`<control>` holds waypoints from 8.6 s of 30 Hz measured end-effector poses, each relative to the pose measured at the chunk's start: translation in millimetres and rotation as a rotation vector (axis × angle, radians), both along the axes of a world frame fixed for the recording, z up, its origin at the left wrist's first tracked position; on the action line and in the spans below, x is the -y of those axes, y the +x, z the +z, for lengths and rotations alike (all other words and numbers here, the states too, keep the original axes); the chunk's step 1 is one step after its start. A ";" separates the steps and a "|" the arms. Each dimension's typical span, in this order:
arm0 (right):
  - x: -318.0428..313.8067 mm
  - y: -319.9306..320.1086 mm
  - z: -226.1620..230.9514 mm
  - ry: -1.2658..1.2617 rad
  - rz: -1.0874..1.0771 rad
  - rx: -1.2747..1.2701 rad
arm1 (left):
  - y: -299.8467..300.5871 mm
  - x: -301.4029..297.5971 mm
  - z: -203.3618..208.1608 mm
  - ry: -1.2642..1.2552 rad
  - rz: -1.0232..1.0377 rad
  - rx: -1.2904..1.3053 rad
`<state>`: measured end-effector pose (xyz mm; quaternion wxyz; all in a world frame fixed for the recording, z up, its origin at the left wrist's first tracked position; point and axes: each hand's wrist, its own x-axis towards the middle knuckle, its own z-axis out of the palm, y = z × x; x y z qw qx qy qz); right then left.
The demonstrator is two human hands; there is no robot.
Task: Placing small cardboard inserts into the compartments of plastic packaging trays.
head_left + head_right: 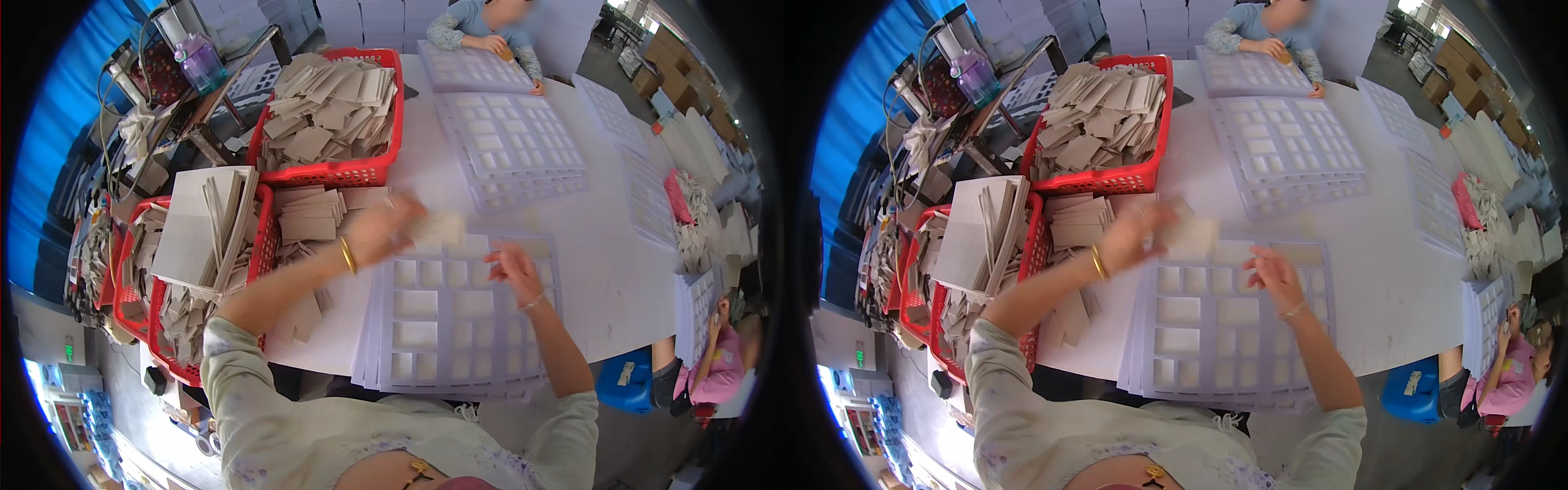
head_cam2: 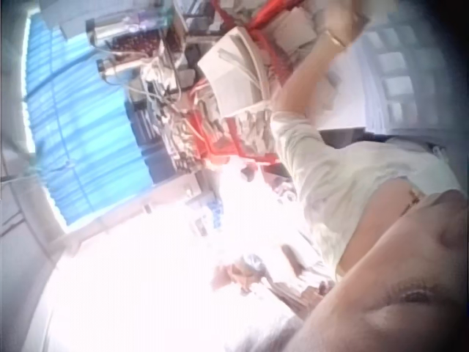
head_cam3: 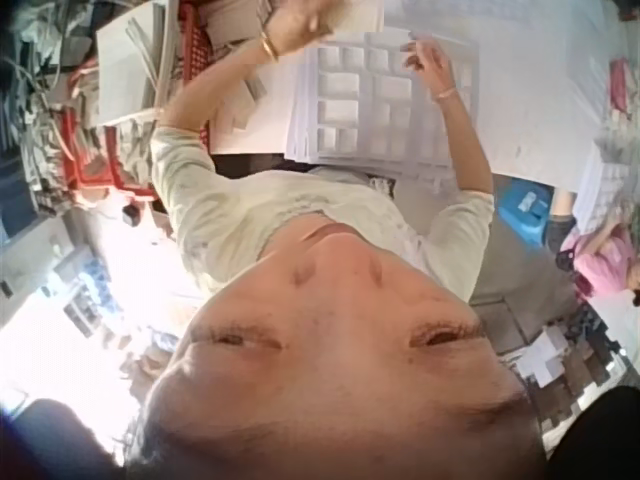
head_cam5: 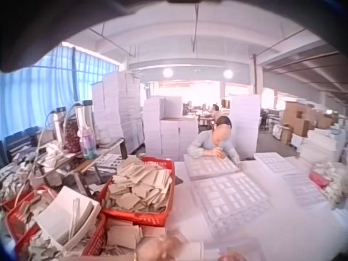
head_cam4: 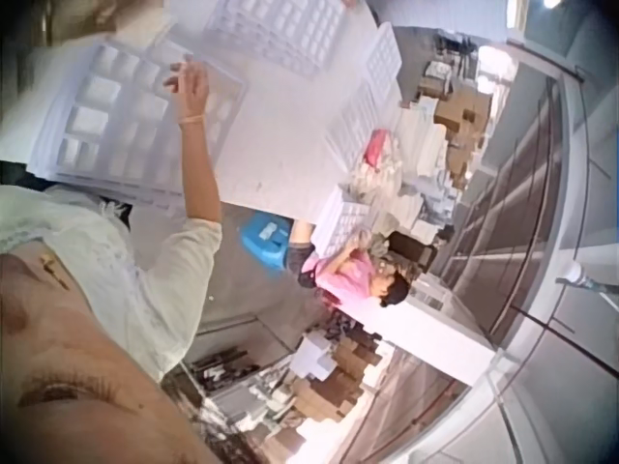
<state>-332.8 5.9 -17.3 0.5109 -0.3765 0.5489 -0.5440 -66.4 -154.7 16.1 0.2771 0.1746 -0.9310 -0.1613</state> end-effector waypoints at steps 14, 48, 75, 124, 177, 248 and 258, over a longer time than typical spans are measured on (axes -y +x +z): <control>-24.8 29.2 -24.5 0.445 0.343 0.514 | 19.1 -148.8 -50.6 0.230 0.151 -0.178; 88.7 -51.0 -61.5 0.330 0.050 -0.586 | -3.5 0.1 -129.4 0.188 0.280 0.111; 85.3 -11.7 -67.7 -0.201 0.229 -1.209 | 71.5 -109.3 -93.5 0.137 0.471 -0.159; 82.6 433.5 2.0 -0.796 0.841 -1.293 | 383.5 -149.1 -54.5 0.323 1.307 0.539; 63.0 121.4 -13.4 -0.163 0.244 -0.455 | 298.3 -162.5 -1.4 -0.049 1.098 -0.487; 53.4 78.6 -76.5 -0.268 0.552 -1.519 | 380.0 -108.4 -49.3 0.170 1.237 0.590; 52.7 80.1 -78.4 -0.270 0.550 -1.562 | 375.1 -143.9 -33.7 0.070 0.947 0.478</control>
